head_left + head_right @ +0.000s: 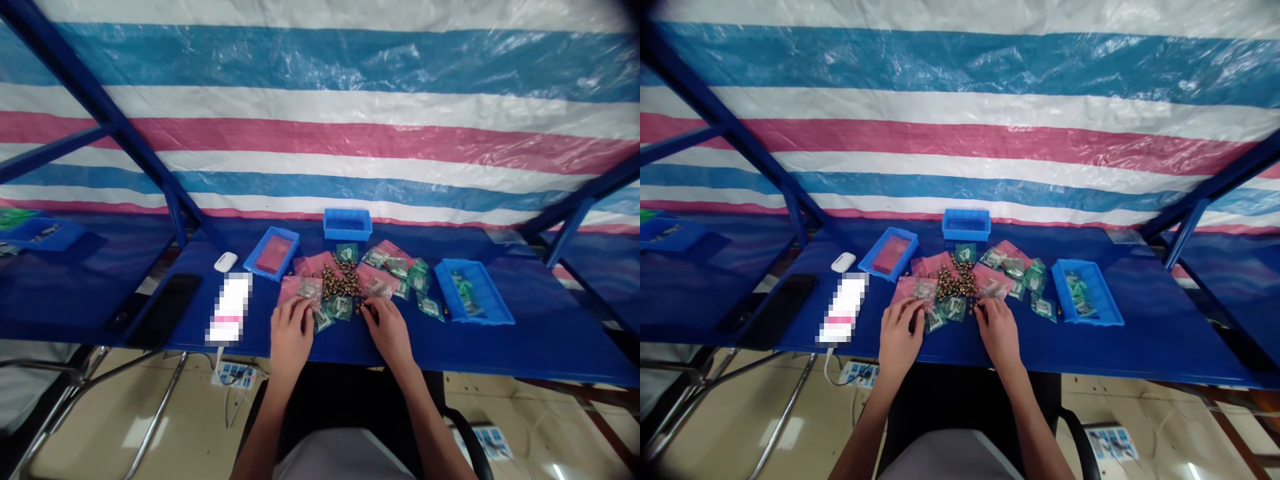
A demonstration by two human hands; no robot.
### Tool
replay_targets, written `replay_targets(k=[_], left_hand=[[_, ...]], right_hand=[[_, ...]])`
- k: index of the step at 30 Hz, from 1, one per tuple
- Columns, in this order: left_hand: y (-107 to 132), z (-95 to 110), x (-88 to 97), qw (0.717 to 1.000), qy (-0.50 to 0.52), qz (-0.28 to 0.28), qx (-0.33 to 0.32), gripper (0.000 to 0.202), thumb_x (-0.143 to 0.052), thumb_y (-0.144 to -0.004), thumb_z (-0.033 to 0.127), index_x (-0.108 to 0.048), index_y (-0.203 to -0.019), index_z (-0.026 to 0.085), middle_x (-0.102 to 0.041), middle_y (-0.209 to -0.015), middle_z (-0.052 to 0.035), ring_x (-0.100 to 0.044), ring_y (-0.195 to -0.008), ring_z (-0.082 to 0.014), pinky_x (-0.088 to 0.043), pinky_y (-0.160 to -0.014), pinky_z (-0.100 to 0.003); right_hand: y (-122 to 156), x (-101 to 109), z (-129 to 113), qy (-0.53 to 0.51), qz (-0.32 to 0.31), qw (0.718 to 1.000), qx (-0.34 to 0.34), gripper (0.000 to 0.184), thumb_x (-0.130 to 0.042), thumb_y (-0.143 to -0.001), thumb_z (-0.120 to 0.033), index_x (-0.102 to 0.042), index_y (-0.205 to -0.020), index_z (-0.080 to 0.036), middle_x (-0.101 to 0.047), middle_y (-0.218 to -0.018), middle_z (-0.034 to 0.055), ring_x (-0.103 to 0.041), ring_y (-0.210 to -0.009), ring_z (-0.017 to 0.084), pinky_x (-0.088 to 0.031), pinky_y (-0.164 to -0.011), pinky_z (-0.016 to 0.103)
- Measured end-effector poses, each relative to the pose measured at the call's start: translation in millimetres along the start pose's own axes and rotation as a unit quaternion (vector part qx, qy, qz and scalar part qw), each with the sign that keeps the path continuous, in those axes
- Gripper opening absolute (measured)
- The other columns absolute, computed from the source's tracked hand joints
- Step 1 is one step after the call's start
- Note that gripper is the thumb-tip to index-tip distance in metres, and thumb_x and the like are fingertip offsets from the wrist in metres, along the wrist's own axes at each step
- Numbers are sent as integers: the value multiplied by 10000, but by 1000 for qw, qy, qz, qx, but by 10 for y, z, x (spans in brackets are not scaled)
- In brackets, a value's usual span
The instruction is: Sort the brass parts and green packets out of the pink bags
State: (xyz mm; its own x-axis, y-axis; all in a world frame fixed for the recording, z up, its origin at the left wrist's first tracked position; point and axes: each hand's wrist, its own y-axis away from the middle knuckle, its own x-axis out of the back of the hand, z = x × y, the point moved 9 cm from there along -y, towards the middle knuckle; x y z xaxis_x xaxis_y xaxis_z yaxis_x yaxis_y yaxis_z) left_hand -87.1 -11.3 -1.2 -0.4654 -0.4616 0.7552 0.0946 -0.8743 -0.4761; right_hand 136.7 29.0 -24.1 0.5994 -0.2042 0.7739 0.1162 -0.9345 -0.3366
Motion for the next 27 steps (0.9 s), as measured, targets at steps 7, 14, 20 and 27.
replay_targets(k=[7, 14, 20, 27], left_hand=[[6, -20, -11, 1000, 2, -4, 4, 264, -573, -927, 210, -659, -1175, 241, -634, -1187, -71, -552, -1060, -248, -451, -977, -405], [3, -24, -8, 1000, 3, 1, 0, 260, -574, -923, 208, -664, -1165, 241, -636, -1178, -83, -560, -1058, -252, -455, -972, -418], [2, -14, 9, 1000, 8, 5, -1, 259, -564, -929, 205, -663, -1166, 236, -635, -1175, -86, -556, -1058, -257, -450, -974, -423], [2, -21, -3, 1000, 7, -4, 10, 252, -565, -930, 212, -667, -1157, 251, -637, -1182, -78, -567, -1063, -249, -449, -976, -410]], right_hand=[[41, 137, -10, -63, 27, 997, -27, 163, -554, -960, -338, -640, -967, -199, -662, -840, 37, -613, -712, 175, -490, -675, 287], [-149, 817, -471, -62, 235, 968, 55, 137, -652, -902, -309, -646, -998, -211, -688, -808, 15, -603, -619, 131, -489, -654, 245], [-1290, 588, -369, -40, 116, 992, 6, 312, -521, -961, -374, -618, -1177, -172, -707, -804, 56, -631, -680, 189, -464, -664, 293], [-771, 114, 16, -54, -37, 998, -10, 279, -504, -962, -369, -680, -1105, -207, -727, -887, 63, -662, -740, 207, -487, -701, 309]])
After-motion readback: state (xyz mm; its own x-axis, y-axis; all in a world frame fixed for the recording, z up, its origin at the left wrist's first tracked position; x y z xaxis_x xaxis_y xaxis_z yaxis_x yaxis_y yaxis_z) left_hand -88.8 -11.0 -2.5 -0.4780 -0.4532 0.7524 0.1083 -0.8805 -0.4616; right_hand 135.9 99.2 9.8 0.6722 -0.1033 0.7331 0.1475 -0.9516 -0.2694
